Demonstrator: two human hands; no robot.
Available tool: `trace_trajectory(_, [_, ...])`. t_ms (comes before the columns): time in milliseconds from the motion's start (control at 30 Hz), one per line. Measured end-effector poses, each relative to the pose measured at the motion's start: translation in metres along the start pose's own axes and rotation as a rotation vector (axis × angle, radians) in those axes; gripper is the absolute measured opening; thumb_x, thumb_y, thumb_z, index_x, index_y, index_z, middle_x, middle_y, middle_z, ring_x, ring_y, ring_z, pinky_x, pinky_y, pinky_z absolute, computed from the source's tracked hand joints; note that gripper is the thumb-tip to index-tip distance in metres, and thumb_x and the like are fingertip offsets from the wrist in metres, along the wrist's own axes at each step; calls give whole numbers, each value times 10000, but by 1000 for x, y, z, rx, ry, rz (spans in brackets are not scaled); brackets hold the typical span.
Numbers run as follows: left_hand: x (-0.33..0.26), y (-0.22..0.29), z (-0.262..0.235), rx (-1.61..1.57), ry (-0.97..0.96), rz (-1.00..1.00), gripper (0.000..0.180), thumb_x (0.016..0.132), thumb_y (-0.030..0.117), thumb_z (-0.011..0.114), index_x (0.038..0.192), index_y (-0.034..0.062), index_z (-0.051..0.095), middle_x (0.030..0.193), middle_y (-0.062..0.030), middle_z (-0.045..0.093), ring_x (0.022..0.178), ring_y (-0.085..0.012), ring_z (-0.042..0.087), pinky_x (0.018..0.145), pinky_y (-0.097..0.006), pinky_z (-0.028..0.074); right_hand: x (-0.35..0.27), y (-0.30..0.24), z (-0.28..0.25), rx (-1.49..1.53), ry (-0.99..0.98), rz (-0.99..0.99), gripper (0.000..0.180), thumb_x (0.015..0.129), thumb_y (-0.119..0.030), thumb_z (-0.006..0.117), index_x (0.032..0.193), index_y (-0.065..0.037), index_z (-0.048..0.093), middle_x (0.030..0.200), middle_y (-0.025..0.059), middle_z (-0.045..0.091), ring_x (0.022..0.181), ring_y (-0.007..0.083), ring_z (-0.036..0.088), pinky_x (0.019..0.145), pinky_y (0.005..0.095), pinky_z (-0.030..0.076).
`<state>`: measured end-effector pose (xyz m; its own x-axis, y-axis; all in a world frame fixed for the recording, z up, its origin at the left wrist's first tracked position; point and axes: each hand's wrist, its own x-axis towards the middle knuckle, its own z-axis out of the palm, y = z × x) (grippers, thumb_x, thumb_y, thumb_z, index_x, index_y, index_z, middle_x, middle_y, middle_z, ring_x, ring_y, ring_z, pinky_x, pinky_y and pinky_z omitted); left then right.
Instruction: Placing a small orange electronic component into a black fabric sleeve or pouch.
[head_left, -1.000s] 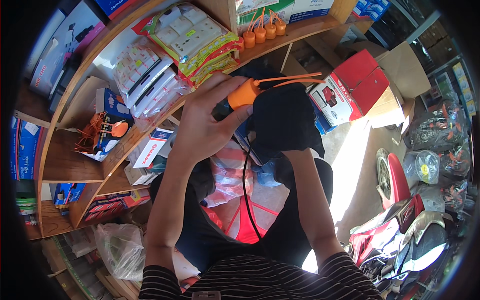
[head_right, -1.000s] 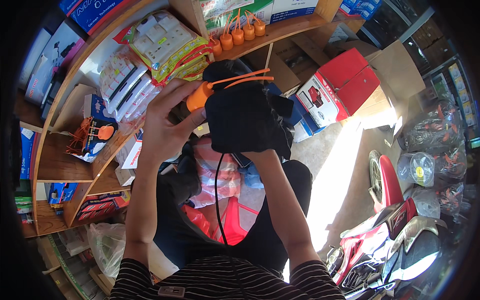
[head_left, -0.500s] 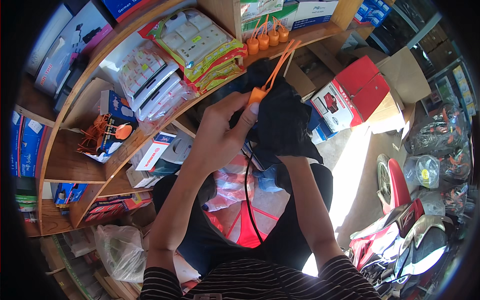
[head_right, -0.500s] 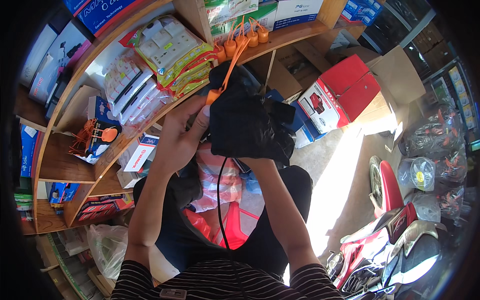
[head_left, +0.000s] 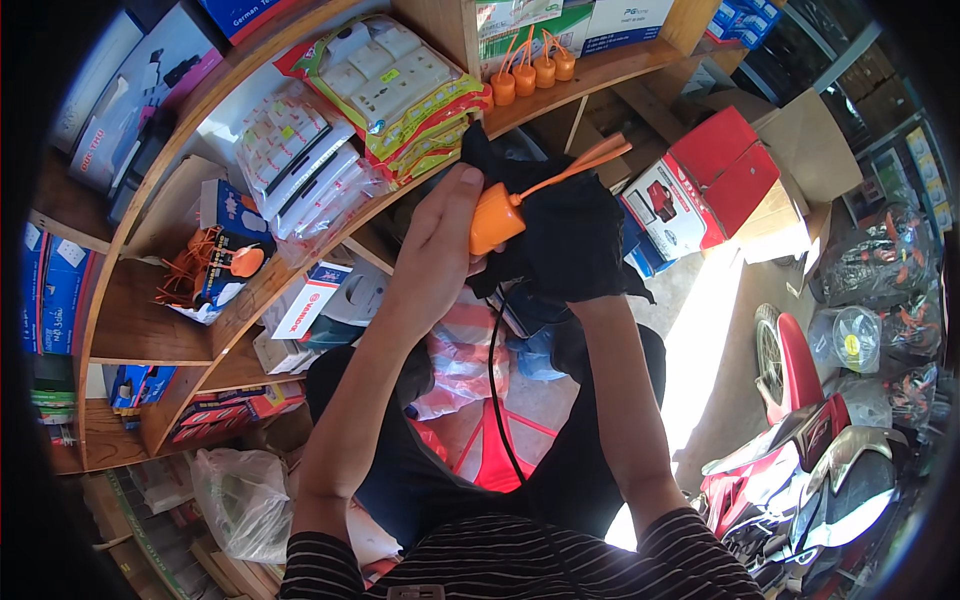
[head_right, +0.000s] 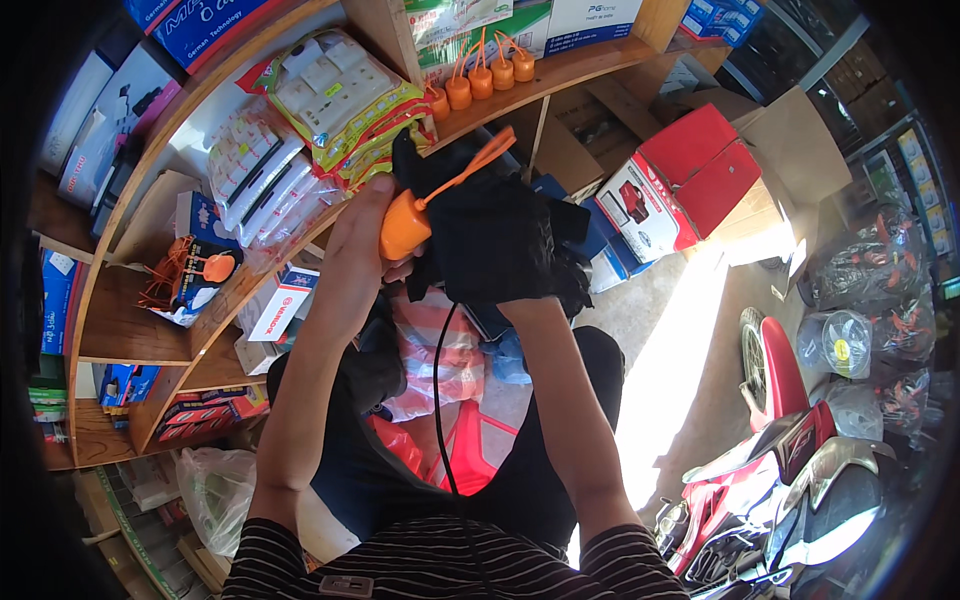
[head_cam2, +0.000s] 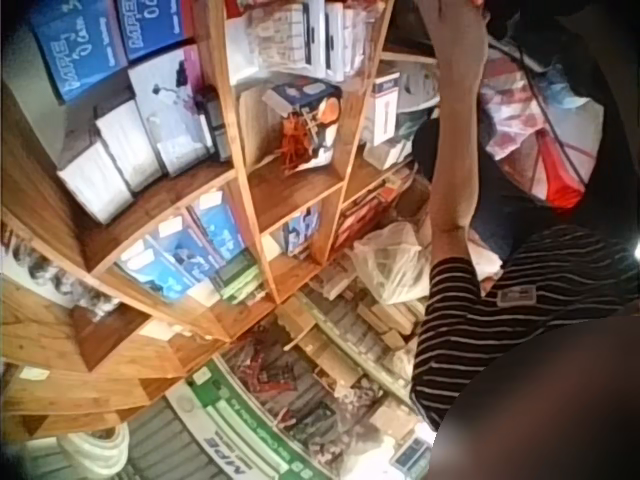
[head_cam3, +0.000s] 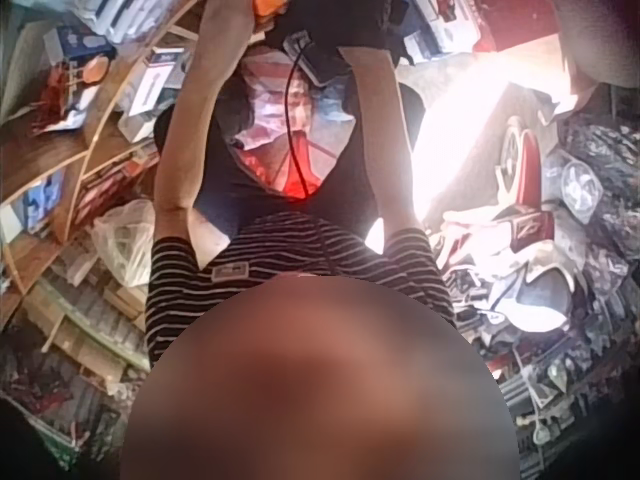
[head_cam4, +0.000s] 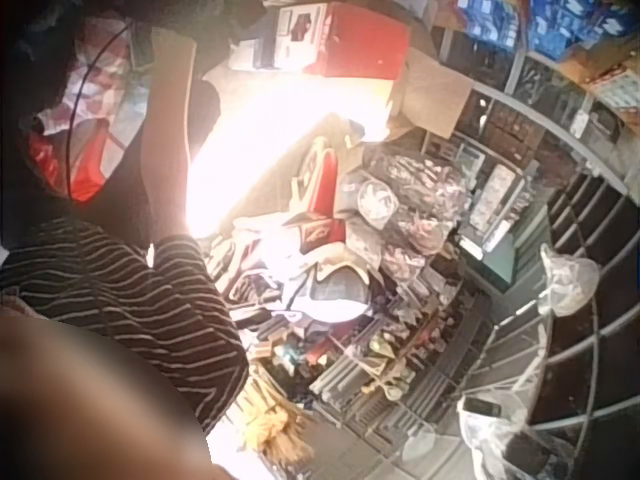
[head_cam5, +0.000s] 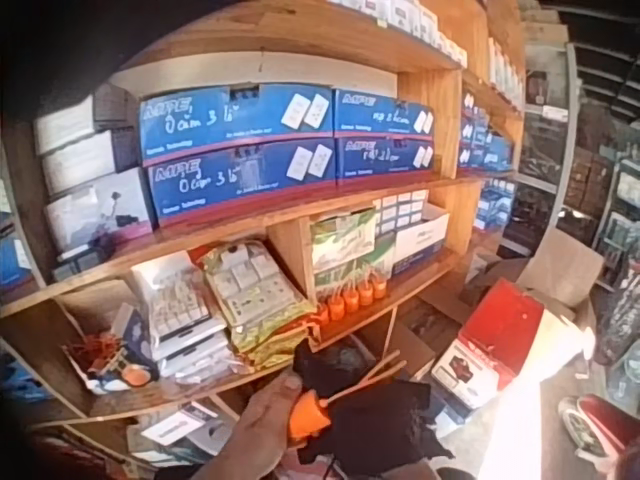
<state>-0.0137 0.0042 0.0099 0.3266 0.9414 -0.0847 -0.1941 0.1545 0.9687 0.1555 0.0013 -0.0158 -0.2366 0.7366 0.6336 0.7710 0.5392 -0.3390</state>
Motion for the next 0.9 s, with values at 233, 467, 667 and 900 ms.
trace_trajectory(233, [0,-1,11,263,115,129,310,1054,396,465,976,98,501,783,-1,531,596,-35,472,505,-196,357,2,4,-2,-98,79,74,232,773,-157,665,988,-72,676,953,135,659,920,337,641,789,418,509])
trace_trajectory(467, [-6,2,8,207,-70,106,333,1055,388,468,1069,57,436,887,-43,540,640,-85,561,521,-229,447,-12,33,2,253,190,252,256,749,-177,684,985,-79,684,964,134,659,958,324,637,813,427,508])
trace_trajectory(667, [-4,5,-2,-56,-91,153,363,1047,366,485,1195,47,396,1019,-99,533,704,-153,609,566,-269,528,-19,52,10,462,260,452,168,795,-191,665,917,-77,682,918,130,659,939,326,639,779,427,507])
trace_trajectory(900, [3,3,-2,207,151,457,480,969,158,646,1374,63,407,1194,-123,538,1051,-224,601,841,-326,561,11,-4,1,-197,31,-103,338,713,-190,691,1042,-114,696,983,127,656,933,316,635,791,426,505])
